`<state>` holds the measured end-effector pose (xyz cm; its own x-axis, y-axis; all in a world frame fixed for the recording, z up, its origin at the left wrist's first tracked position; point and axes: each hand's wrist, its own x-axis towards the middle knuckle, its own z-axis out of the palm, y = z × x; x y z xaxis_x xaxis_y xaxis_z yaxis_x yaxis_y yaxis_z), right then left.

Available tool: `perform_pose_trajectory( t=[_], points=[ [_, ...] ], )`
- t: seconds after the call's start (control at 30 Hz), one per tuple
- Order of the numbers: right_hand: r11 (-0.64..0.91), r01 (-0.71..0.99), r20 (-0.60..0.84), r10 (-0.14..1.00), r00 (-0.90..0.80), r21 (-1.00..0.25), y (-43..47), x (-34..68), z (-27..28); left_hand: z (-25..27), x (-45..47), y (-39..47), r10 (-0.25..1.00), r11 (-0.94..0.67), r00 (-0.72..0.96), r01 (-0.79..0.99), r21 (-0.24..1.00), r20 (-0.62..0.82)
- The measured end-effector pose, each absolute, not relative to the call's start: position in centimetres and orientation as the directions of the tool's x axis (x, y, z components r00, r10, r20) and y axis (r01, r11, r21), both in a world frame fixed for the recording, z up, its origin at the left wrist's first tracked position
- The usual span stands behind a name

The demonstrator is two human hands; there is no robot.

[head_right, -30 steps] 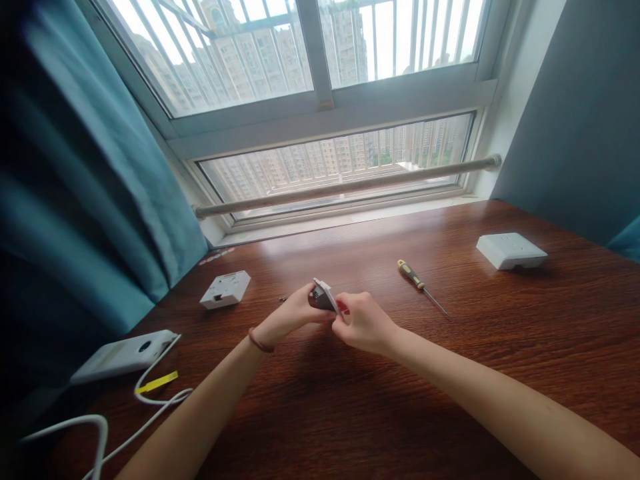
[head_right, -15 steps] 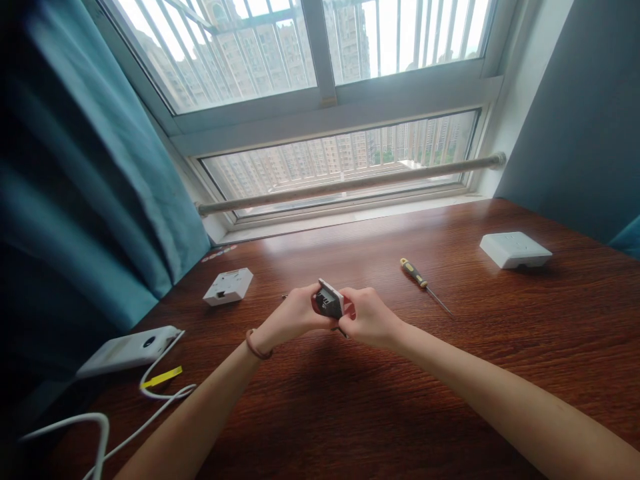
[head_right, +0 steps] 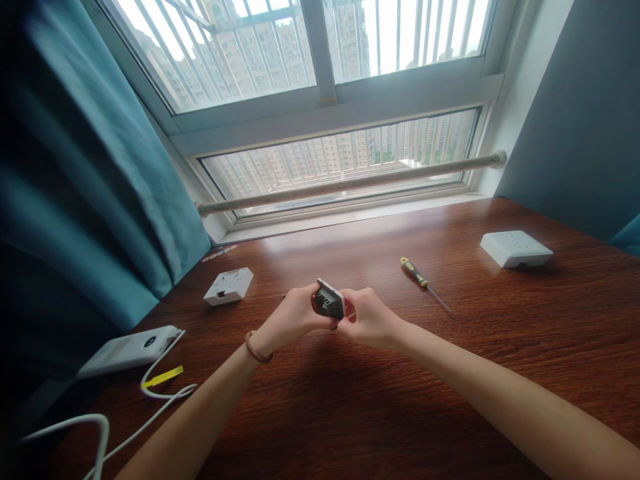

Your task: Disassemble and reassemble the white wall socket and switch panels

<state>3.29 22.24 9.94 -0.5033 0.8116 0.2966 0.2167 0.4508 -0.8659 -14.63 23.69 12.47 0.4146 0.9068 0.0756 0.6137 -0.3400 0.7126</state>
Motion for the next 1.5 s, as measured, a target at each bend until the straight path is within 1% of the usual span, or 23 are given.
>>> perform_pose_trajectory(
  t=[0.2,0.37,0.57,0.7,0.83,0.93,1.1,1.2,1.23,1.27,1.33,1.4,1.43,1.47,1.5],
  points=[
    [0.490,0.373,0.330,0.847,-0.416,-0.788,22.6,3.5,8.3,10.5,-14.0,24.1,0.897,-0.390,0.417,0.596,0.702,0.145],
    [0.543,0.456,0.392,0.835,-0.387,-0.705,22.5,3.8,7.4,8.7,-13.4,24.5,0.896,-0.416,0.392,0.577,0.703,0.208],
    [0.612,0.482,0.475,0.791,-0.385,-0.627,21.9,3.6,7.1,8.2,-13.4,24.3,0.884,-0.440,0.408,0.564,0.699,0.227],
    [0.635,0.479,0.498,0.772,-0.395,-0.605,21.6,3.6,6.9,8.2,-13.4,24.1,0.879,-0.449,0.414,0.554,0.701,0.236],
    [0.642,0.469,0.498,0.766,-0.406,-0.606,21.6,3.6,7.1,8.3,-13.5,24.1,0.880,-0.444,0.414,0.549,0.708,0.230],
    [0.620,0.468,0.472,0.784,-0.404,-0.629,21.8,3.4,7.9,8.5,-13.5,24.2,0.885,-0.445,0.400,0.578,0.684,0.238],
    [0.577,0.375,0.409,0.800,-0.439,-0.725,22.1,3.2,9.3,8.6,-13.8,24.2,0.898,-0.434,0.360,0.620,0.654,0.254],
    [0.507,0.324,0.339,0.824,-0.453,-0.799,22.4,3.2,9.4,8.7,-13.7,23.9,0.898,-0.437,0.343,0.626,0.646,0.274],
    [0.475,0.309,0.314,0.837,-0.449,-0.824,22.6,3.3,9.3,8.8,-13.5,23.7,0.899,-0.434,0.335,0.611,0.662,0.281],
    [0.447,0.297,0.294,0.848,-0.442,-0.844,22.7,3.3,9.3,8.8,-13.3,23.6,0.904,-0.422,0.326,0.575,0.701,0.277],
    [0.414,0.289,0.275,0.866,-0.417,-0.863,22.9,3.4,9.1,9.0,-12.8,23.5,0.931,-0.334,0.289,0.418,0.845,0.225],
    [0.411,0.297,0.287,0.879,-0.382,-0.862,23.0,3.5,9.0,9.2,-12.5,23.6,0.970,-0.146,0.220,0.164,0.976,0.108],
    [0.417,0.299,0.299,0.880,-0.369,-0.858,23.0,3.4,9.0,9.3,-12.4,23.8,0.978,-0.036,0.208,0.039,0.999,0.027],
    [0.429,0.302,0.313,0.877,-0.364,-0.852,22.9,3.4,9.1,9.4,-12.4,23.9,0.973,0.069,0.224,-0.060,0.996,-0.054],
    [0.446,0.304,0.328,0.870,-0.368,-0.842,22.8,3.3,9.2,9.5,-12.5,24.1,0.958,0.156,0.261,-0.122,0.980,-0.120]
  ],
)
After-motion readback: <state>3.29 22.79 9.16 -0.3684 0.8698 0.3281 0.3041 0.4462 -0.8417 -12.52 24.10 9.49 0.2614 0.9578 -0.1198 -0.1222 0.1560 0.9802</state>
